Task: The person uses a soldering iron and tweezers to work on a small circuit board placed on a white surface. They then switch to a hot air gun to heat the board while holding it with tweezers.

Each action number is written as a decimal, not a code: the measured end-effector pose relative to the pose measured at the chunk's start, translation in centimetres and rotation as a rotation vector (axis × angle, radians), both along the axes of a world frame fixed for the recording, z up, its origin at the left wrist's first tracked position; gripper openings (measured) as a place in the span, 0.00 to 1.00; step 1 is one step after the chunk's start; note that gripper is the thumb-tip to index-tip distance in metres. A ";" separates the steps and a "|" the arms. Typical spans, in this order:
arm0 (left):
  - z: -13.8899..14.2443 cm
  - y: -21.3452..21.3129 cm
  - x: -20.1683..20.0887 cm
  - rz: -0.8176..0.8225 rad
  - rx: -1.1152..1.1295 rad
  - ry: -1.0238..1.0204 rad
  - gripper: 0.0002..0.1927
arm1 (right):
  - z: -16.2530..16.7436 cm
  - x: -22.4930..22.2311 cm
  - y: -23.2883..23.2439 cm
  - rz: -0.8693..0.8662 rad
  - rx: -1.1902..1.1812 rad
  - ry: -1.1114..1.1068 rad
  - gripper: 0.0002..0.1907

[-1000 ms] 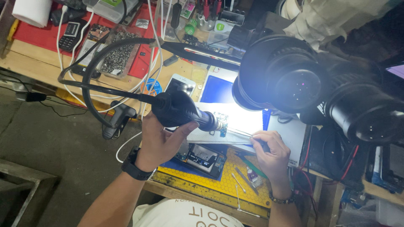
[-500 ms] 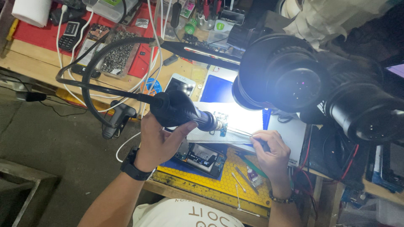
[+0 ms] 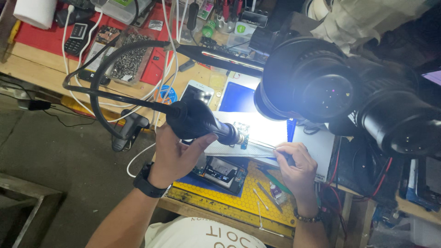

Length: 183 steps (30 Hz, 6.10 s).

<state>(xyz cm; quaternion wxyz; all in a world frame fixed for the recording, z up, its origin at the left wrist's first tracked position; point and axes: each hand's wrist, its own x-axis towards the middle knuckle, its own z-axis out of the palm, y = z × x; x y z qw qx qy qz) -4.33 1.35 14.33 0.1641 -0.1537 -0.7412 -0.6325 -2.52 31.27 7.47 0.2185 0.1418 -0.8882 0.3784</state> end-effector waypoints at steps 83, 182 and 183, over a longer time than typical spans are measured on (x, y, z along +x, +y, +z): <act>0.4 -0.6 -0.6 0.009 -0.032 0.031 0.14 | 0.4 -0.4 -0.7 0.002 0.027 0.011 0.07; 0.4 -0.5 -0.7 0.007 -0.047 0.002 0.14 | 0.0 -0.5 -0.3 -0.004 0.037 0.011 0.07; 0.4 -0.5 -0.7 0.008 -0.052 0.002 0.14 | 0.0 -0.5 -0.3 -0.002 0.035 0.012 0.07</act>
